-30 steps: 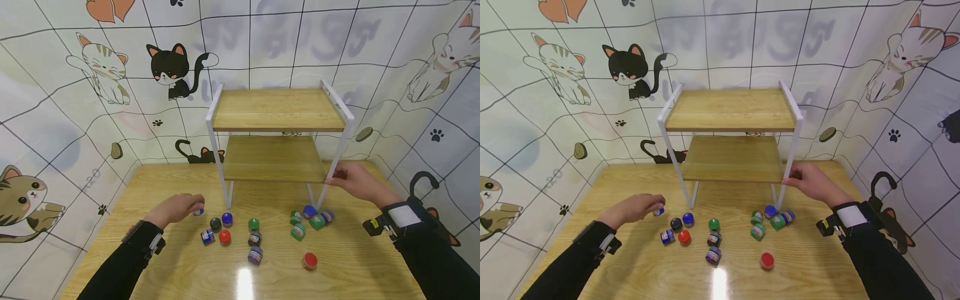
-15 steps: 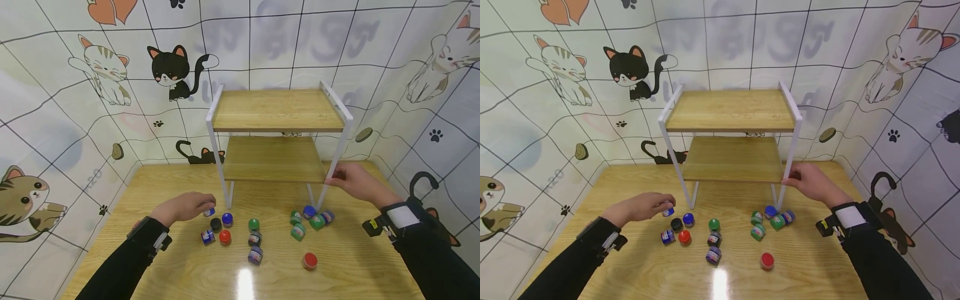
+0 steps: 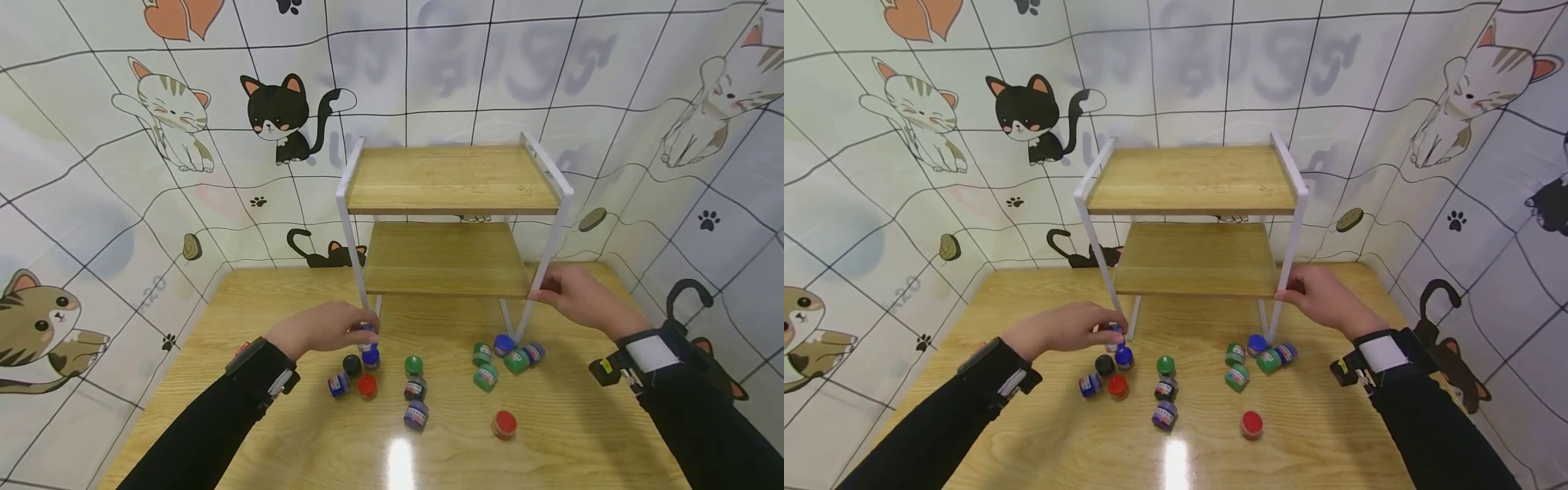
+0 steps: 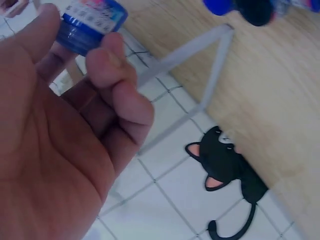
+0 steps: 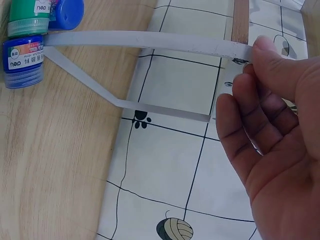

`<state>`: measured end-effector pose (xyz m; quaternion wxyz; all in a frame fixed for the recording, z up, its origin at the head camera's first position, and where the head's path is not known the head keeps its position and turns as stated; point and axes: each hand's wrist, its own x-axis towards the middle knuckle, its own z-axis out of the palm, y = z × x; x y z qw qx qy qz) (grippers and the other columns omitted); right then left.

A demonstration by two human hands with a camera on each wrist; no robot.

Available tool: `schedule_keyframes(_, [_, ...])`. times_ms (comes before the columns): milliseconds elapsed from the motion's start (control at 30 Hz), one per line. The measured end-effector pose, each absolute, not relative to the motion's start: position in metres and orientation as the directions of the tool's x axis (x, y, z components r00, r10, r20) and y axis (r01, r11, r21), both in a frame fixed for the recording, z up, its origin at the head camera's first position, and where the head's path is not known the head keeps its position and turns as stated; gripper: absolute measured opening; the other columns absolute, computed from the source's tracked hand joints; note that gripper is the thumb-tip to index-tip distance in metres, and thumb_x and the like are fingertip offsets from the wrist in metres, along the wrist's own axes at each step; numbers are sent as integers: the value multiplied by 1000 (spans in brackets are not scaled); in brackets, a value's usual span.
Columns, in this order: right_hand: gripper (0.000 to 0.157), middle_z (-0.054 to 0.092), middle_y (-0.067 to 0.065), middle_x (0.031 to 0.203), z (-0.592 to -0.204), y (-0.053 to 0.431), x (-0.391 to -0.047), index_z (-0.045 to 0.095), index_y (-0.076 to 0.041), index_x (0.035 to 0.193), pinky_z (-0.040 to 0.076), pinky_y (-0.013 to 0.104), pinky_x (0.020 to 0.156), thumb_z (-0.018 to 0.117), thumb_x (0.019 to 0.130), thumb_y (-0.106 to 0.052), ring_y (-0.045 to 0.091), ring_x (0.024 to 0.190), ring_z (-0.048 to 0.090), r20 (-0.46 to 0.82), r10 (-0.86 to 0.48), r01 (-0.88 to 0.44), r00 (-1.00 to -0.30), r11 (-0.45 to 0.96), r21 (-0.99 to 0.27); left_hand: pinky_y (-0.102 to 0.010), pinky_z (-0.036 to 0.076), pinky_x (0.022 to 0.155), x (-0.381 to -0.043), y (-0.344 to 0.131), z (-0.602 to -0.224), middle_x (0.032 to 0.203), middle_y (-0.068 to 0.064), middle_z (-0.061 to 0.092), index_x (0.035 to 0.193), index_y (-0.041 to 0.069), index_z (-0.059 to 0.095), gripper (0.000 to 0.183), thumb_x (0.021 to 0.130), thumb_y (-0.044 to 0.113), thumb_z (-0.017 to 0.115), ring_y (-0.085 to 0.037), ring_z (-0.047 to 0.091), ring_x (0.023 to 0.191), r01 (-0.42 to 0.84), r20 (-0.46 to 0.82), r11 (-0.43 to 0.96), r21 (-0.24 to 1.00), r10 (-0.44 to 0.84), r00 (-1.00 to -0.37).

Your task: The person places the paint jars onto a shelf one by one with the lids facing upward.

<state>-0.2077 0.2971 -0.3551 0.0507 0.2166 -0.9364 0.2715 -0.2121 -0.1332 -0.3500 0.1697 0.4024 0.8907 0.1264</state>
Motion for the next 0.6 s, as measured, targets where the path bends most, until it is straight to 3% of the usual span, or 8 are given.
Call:
schedule_keyframes(133, [4,65,6,78,-355,296,-207,66,-5,87,47,31,57,68,88,-9,16,67,54,214,-379,-435,-900,766,-474,-40,48,92,-207,-120,-338,106,6,65,119,23,59,26,101,36,46,-13,59,98,699,-222,639,323,769,-600])
schedule_keyframes(200, [4,64,4,77,-355,296,-207,66,-5,87,47,31,57,68,87,-9,15,67,53,216,-378,-435,-900,766,-473,-39,48,92,-205,-114,-331,106,7,64,119,24,59,26,102,36,44,-13,58,98,713,-220,627,314,779,-588])
schedule_keyframes(367, [5,63,3,75,-354,295,-208,66,-5,86,46,30,55,68,87,-9,15,65,52,221,-380,-440,-898,765,-471,-31,49,74,-204,-101,-314,87,11,62,109,23,61,23,101,37,45,-8,56,75,766,-178,563,311,826,-536])
schedule_keyframes(600, [5,65,6,79,-354,295,-206,66,-4,88,49,32,59,68,88,-9,16,69,56,211,-374,-429,-903,764,-482,-28,49,71,-203,-87,-280,84,12,61,102,22,63,23,99,39,48,-4,56,73,806,-137,524,276,851,-507])
